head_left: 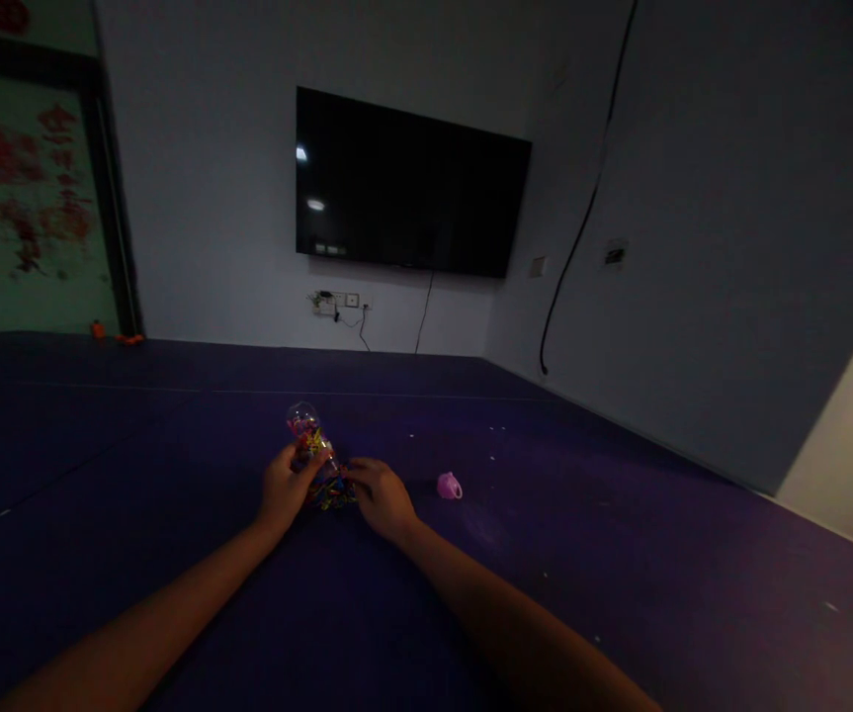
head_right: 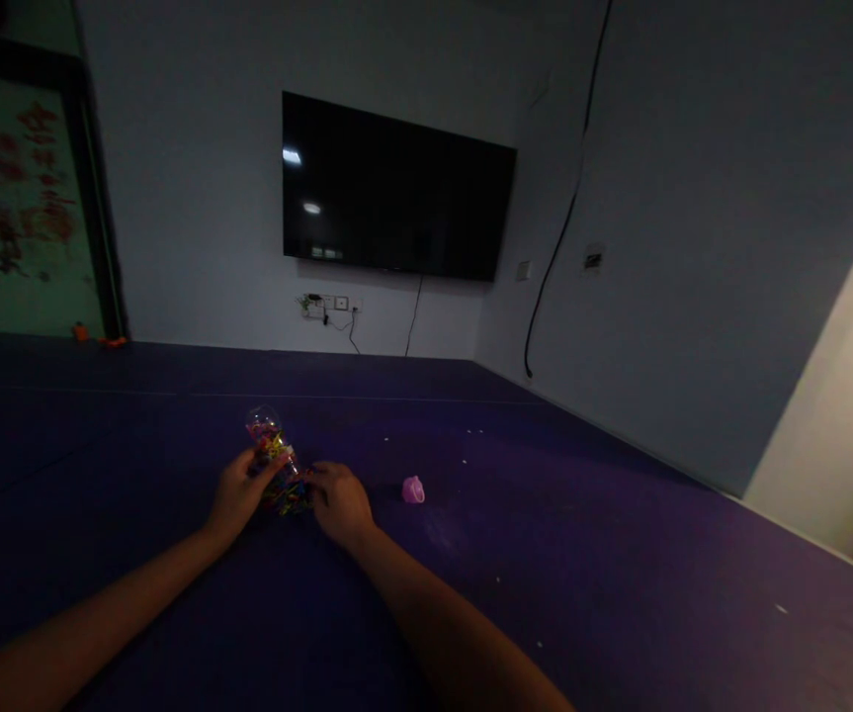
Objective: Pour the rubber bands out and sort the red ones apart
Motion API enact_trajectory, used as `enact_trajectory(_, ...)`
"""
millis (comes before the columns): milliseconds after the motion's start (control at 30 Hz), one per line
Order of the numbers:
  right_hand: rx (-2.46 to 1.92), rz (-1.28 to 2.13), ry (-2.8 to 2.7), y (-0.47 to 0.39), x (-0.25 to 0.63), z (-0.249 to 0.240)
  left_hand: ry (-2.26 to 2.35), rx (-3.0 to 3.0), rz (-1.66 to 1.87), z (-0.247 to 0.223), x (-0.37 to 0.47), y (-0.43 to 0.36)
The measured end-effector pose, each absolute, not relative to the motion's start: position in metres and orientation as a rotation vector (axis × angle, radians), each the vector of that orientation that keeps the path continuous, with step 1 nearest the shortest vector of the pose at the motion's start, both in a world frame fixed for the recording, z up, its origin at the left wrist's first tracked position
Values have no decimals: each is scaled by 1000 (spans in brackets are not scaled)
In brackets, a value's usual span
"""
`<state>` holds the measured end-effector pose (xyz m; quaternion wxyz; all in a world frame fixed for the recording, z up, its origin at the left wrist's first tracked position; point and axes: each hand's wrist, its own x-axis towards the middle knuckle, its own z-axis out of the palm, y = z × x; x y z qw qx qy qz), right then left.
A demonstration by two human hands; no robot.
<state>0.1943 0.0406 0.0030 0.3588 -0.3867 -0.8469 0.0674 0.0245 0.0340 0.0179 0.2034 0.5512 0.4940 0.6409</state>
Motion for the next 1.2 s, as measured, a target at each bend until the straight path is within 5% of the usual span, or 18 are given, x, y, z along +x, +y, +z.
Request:
enact_trajectory(467,-1031,108,-2414,38,193,-3,967,1255,1586,18,33,34)
enact_trajectory(1200,-1084,108,-2403,43,192,-7,1083,1251,1645,12,33,37)
